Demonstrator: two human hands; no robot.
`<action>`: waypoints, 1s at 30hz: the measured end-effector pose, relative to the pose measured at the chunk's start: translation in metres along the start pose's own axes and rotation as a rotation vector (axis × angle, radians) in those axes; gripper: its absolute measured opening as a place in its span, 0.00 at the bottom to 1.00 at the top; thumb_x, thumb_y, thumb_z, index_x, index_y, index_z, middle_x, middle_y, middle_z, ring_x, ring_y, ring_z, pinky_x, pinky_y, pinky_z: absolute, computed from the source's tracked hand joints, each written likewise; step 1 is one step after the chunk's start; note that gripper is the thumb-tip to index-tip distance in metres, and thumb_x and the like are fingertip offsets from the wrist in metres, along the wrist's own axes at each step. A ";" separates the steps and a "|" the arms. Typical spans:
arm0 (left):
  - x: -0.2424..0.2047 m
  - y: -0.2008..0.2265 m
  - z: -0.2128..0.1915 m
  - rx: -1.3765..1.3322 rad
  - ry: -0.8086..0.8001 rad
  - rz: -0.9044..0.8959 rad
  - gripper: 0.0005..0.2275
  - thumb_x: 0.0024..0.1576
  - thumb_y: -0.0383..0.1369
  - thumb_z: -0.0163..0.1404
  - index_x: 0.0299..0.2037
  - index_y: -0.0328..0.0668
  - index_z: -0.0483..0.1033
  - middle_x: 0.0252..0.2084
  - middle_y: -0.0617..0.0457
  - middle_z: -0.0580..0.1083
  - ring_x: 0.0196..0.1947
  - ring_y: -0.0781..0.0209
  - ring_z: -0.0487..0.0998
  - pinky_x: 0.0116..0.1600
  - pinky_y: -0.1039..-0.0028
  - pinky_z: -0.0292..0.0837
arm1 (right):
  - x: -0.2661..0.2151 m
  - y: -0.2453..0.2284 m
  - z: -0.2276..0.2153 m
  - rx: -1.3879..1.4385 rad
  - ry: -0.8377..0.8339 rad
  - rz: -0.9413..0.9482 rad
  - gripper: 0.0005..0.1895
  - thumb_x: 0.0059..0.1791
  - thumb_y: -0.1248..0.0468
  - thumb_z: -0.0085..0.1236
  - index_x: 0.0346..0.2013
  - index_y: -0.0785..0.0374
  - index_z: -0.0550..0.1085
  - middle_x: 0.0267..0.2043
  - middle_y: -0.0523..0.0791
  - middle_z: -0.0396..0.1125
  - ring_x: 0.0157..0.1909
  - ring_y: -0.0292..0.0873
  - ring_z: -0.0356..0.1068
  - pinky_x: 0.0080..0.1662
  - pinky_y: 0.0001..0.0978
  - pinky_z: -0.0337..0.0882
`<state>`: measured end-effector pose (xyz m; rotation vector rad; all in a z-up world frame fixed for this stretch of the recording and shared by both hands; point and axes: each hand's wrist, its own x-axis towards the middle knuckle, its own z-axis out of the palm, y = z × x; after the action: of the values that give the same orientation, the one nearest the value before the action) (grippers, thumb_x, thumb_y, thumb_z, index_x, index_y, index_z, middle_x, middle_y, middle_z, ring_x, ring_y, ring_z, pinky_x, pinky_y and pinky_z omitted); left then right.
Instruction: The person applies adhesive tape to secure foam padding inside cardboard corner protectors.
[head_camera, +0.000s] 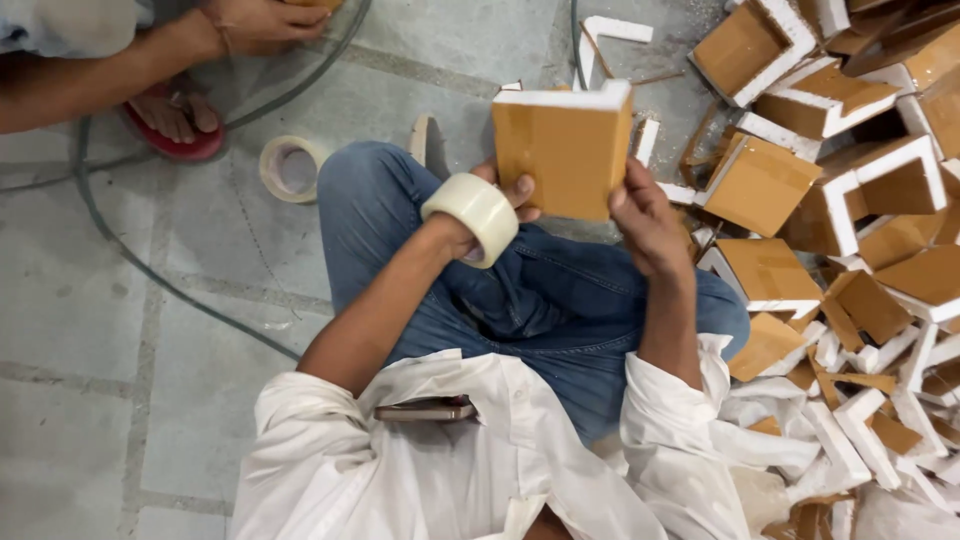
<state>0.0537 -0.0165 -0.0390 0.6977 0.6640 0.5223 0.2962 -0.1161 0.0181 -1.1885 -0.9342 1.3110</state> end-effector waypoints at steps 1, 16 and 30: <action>0.006 -0.006 0.002 -0.047 0.009 -0.043 0.35 0.50 0.46 0.63 0.65 0.40 0.64 0.56 0.47 0.73 0.48 0.57 0.79 0.46 0.73 0.83 | 0.002 0.000 0.003 0.030 0.075 0.135 0.35 0.56 0.50 0.60 0.71 0.65 0.63 0.58 0.45 0.66 0.51 0.39 0.61 0.50 0.34 0.61; 0.027 -0.075 0.018 -0.304 -0.131 -0.203 0.33 0.58 0.47 0.55 0.68 0.38 0.55 0.62 0.42 0.68 0.50 0.48 0.79 0.52 0.65 0.81 | 0.028 0.023 0.033 -0.111 0.252 -0.025 0.41 0.43 0.71 0.70 0.67 0.64 0.59 0.63 0.49 0.64 0.66 0.47 0.65 0.67 0.41 0.67; -0.008 -0.036 0.004 0.596 -0.376 0.276 0.56 0.45 0.46 0.68 0.78 0.39 0.38 0.72 0.34 0.59 0.70 0.43 0.66 0.71 0.54 0.64 | 0.043 -0.041 0.008 -0.703 -0.545 0.198 0.44 0.25 0.66 0.64 0.58 0.68 0.71 0.51 0.48 0.70 0.54 0.47 0.69 0.56 0.36 0.68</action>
<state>0.0588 -0.0470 -0.0594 1.4247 0.3622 0.4265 0.3000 -0.0686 0.0545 -1.5001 -1.8132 1.5581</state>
